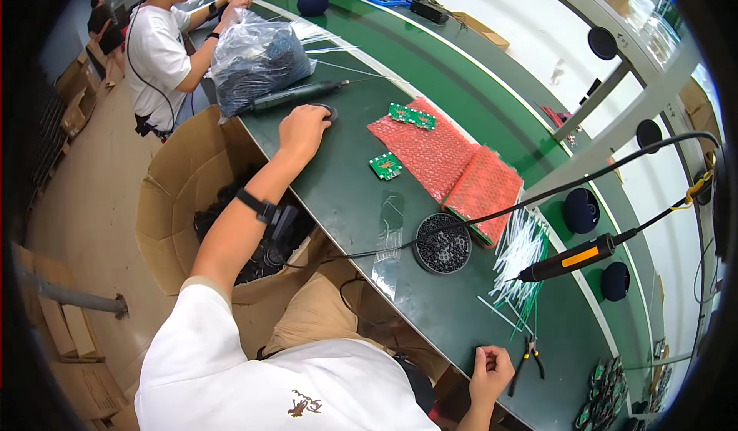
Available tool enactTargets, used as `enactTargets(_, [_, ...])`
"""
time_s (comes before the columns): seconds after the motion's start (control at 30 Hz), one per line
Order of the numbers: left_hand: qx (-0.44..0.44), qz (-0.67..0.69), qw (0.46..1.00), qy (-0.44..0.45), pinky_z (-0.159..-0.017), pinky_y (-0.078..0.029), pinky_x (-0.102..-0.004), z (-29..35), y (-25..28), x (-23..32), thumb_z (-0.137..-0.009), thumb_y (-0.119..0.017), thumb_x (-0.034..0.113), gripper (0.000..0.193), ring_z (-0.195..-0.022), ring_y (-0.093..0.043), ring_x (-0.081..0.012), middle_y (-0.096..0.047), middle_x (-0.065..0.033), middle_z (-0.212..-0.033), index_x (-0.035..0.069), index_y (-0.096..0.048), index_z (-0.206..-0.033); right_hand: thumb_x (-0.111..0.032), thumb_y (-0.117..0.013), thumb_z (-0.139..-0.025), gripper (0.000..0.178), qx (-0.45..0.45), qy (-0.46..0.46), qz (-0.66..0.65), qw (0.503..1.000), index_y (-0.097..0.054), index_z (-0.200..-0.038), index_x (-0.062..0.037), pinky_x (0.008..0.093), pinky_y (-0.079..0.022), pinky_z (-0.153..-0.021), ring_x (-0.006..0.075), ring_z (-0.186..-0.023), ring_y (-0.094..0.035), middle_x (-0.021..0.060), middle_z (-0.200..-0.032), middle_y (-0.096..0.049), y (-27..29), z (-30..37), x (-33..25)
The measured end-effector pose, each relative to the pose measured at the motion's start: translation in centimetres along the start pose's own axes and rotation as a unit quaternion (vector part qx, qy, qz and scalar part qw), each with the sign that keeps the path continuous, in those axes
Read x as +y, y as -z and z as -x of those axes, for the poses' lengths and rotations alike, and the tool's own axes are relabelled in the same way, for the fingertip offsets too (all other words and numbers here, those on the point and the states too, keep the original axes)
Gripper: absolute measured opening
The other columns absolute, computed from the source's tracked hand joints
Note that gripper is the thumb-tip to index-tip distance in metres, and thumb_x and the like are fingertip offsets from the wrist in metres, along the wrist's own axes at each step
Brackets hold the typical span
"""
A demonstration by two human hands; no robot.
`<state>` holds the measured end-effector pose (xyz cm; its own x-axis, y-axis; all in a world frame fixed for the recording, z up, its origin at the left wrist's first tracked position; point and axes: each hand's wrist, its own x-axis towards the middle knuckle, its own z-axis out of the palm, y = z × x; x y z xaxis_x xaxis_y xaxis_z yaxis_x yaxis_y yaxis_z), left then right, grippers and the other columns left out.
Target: Assembling electronic components and circuit boards into plastic housings on a production line.
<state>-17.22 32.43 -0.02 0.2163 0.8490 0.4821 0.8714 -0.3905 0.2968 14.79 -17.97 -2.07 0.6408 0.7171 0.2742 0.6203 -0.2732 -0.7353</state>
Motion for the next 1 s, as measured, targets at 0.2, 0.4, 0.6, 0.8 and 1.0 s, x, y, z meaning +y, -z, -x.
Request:
enactTargets(0.2, [-0.013,0.38,0.925,-0.025,-0.071,-0.057,-0.0353,8.8,7.0,9.8,-0.099,-0.069,0.015,0.017,-0.081,-0.076,-0.0219,-0.076,-0.0163,-0.091,0.002,-0.075,-0.107,0.0,-0.074,-0.09,0.007,-0.018,-0.163,-0.181,0.97,-0.068,-0.093,0.0024,0.0245,-0.053,-0.061,0.0101,-0.069,-0.065,0.0072,-0.083,-0.071,-1.0,-0.5,-4.5])
enactTargets(0.4, [-0.293,0.456,0.822,-0.177,-0.069,-0.057,-0.0357,16.9,8.5,19.8,-0.098,-0.069,0.012,0.014,-0.076,-0.076,-0.0261,-0.077,-0.0167,-0.09,0.0,-0.076,-0.102,0.001,-0.068,-0.097,0.046,-0.178,-0.121,-0.338,0.916,-0.052,-0.14,0.006,0.0254,-0.055,-0.064,0.0127,-0.078,-0.066,0.0157,-0.113,-0.069,-5.4,-3.1,-9.4])
enactTargets(0.6, [-0.031,0.053,0.995,-0.078,-0.087,-0.054,-0.0477,6.9,1.0,14.8,-0.088,-0.079,0.034,0.046,-0.104,-0.064,-0.0392,-0.062,-0.0202,-0.114,0.001,-0.067,-0.117,0.0,-0.069,-0.097,0.045,-0.101,-0.18,-0.255,0.945,-0.052,-0.139,0.0076,0.0252,-0.054,-0.057,0.0112,-0.065,-0.066,0.0118,-0.099,-0.07,-3.8,-5.1,-5.8])
enactTargets(0.8, [-0.094,0.049,0.992,-0.071,-0.091,-0.053,-0.0495,4.2,-2.9,10.9,-0.086,-0.082,0.034,0.048,-0.109,-0.063,-0.0421,-0.065,-0.0212,-0.113,0.002,-0.068,-0.119,-0.004,-0.075,-0.092,0.048,-0.082,-0.175,-0.101,0.976,-0.061,-0.138,0.0026,0.0268,-0.055,-0.059,0.0128,-0.065,-0.069,0.0133,-0.097,-0.07,-2.0,-4.0,-3.1])
enactTargets(1.0, [-0.181,0.551,0.812,0.071,-0.068,-0.058,-0.0267,10.0,5.3,13.0,-0.092,-0.073,0.003,0.031,-0.085,-0.067,-0.0111,-0.071,-0.0053,-0.106,0.002,-0.063,-0.122,-0.003,-0.081,-0.084,0.049,-0.055,-0.038,0.0,0.998,-0.069,-0.131,-0.0028,0.0281,-0.048,-0.057,0.0119,-0.057,-0.058,0.0109,-0.088,-0.064,-1.9,-3.5,-3.1])
